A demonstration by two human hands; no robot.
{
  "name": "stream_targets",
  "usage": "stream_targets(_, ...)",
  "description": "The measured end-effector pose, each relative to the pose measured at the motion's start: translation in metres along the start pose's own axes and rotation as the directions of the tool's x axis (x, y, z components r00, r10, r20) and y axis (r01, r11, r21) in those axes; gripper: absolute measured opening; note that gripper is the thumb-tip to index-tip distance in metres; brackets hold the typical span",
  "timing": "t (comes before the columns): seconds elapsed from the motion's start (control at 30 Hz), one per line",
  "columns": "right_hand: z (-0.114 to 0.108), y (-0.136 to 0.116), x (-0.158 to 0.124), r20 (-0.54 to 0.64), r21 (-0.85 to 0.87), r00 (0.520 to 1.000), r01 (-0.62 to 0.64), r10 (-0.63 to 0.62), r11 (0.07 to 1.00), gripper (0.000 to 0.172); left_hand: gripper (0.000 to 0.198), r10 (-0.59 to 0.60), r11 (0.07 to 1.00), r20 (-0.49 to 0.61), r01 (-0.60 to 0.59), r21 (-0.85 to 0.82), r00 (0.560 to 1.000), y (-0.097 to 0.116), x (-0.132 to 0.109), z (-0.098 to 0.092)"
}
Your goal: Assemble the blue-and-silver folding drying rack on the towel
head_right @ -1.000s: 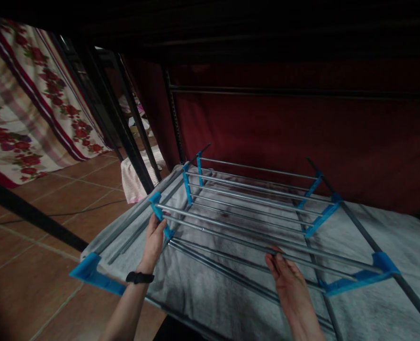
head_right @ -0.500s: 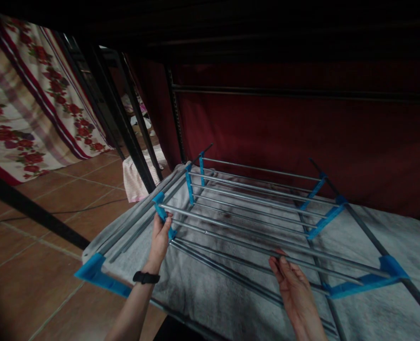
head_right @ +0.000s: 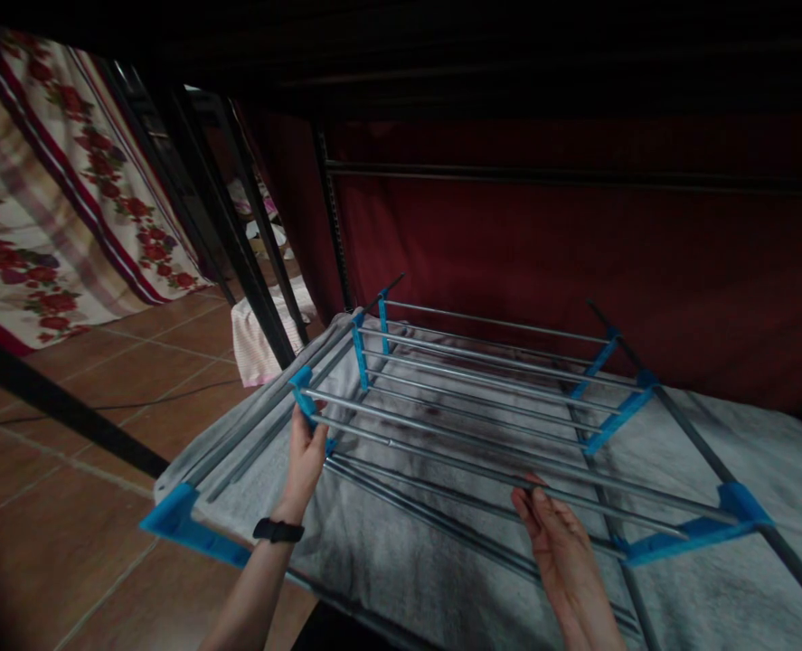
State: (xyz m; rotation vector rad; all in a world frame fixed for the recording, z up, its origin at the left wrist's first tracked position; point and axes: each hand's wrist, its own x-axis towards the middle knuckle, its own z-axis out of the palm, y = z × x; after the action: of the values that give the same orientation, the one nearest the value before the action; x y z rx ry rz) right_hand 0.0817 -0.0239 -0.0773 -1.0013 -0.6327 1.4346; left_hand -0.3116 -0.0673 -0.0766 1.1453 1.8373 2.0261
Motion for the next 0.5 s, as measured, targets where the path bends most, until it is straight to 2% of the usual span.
stream_targets(0.23,0.0,0.002,0.001,0.005,-0.003,1.0,-0.004,0.004,1.0,0.022,0.051,-0.004,1.0,-0.035,0.004,0.01,0.999,-0.002,0.001,0.001)
stream_targets(0.5,-0.002,0.002,0.003,0.018,0.028,0.999,-0.045,0.045,0.999,0.024,0.045,-0.043,0.999,-0.049,0.043,-0.004,0.998,0.013,-0.002,0.0)
